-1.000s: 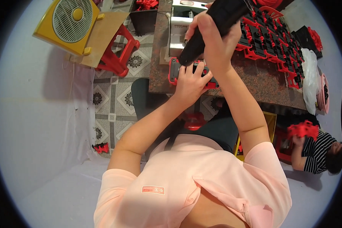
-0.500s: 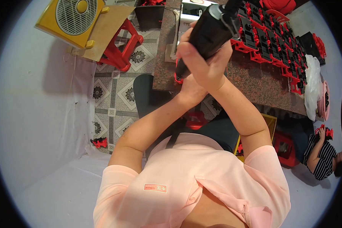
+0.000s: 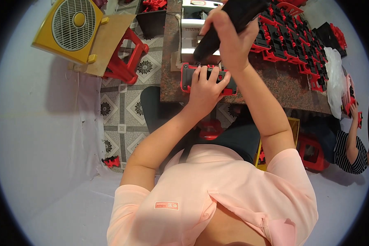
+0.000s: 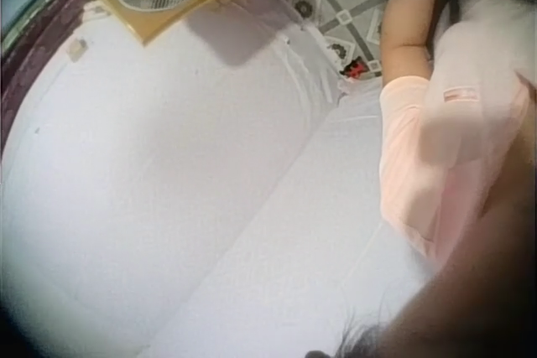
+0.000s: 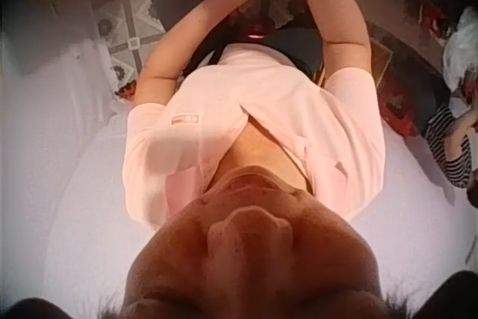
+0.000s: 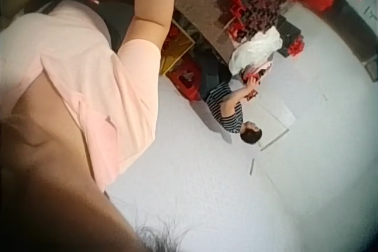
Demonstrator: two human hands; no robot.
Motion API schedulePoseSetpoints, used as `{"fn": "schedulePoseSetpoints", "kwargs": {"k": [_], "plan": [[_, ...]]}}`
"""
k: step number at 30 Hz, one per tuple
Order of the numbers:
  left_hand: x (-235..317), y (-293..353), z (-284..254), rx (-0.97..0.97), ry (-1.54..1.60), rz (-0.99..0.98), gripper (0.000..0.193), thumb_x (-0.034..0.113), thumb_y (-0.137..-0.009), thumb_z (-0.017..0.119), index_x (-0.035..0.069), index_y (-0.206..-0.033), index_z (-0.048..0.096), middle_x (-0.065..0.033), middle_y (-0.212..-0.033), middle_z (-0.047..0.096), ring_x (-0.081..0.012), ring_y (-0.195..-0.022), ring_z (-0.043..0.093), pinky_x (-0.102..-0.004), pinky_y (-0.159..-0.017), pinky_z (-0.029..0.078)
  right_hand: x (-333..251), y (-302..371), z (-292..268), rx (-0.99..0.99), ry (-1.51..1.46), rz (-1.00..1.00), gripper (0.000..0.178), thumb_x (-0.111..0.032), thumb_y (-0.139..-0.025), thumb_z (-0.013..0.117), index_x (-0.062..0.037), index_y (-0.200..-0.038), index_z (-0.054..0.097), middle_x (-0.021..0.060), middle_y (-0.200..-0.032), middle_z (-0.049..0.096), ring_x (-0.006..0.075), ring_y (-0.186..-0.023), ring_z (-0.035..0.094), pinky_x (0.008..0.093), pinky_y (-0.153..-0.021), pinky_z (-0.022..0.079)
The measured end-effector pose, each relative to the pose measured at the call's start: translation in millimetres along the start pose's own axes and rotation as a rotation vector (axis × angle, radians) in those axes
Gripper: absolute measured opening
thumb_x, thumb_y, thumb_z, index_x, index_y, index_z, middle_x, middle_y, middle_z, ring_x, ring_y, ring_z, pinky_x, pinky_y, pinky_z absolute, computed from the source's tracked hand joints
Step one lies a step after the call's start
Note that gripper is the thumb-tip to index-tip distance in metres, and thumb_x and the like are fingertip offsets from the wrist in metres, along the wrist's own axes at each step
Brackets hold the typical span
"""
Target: The person fastens electronic components into red plastic housings with screws using a powered screwdriver at a manufacturing workstation.
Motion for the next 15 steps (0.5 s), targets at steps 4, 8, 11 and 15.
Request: {"fn": "schedulePoseSetpoints", "kwargs": {"k": [4, 8, 11, 15], "plan": [[-3, 7, -8, -0.040, -0.006, -0.039, 0.079, 0.026, -0.063, 0.088, 0.021, -0.133, 0.054, -0.0130, -0.127, 0.048, -0.0381, -0.115, 0.048, -0.0530, -0.104, 0.037, 20, -6, -22, -0.022, 0.163, -0.157, 0.025, -0.011, -0.091, 0.073, -0.0052, -0.105, 0.053, 0.0022, -0.072, 0.062, 0.0088, -0.060, 0.058, 0.0251, -0.054, 0.047], [-7, 13, -17, -0.045, -0.035, -0.046, 0.076, 0.028, -0.064, 0.087, 0.021, -0.132, 0.055, -0.0128, -0.125, 0.049, -0.0379, -0.115, 0.048, -0.0533, -0.104, 0.037, 29, 1, -21, 0.030, 0.176, -0.174, 0.024, -0.003, -0.088, 0.074, -0.0022, -0.097, 0.052, 0.0021, -0.073, 0.064, 0.0085, -0.062, 0.062, 0.0236, -0.056, 0.050], [-10, 16, -25, -0.034, -0.064, -0.049, 0.075, 0.029, -0.063, 0.087, 0.020, -0.131, 0.057, -0.0127, -0.124, 0.050, -0.0376, -0.115, 0.047, -0.0534, -0.105, 0.037, 32, 2, -25, -0.020, 0.257, -0.139, 0.024, -0.001, -0.088, 0.073, -0.0019, -0.099, 0.052, 0.0026, -0.074, 0.064, 0.0086, -0.062, 0.062, 0.0243, -0.057, 0.051], [-21, 24, -31, -0.033, -0.068, -0.075, 0.075, 0.028, -0.061, 0.088, 0.019, -0.130, 0.058, -0.0126, -0.124, 0.051, -0.0377, -0.116, 0.047, -0.0541, -0.102, 0.040, -6, -15, -4, 0.041, 0.082, 0.130, 0.023, -0.017, -0.093, 0.073, -0.0062, -0.101, 0.055, -0.0024, -0.073, 0.060, 0.0062, -0.057, 0.053, 0.0243, -0.050, 0.043]]}}
Point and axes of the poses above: each hand's wrist, its own y-axis away from the middle knuckle, its own z-axis out of the palm, x = y × z, the point moved 3 cm from there along -y, towards the middle knuckle
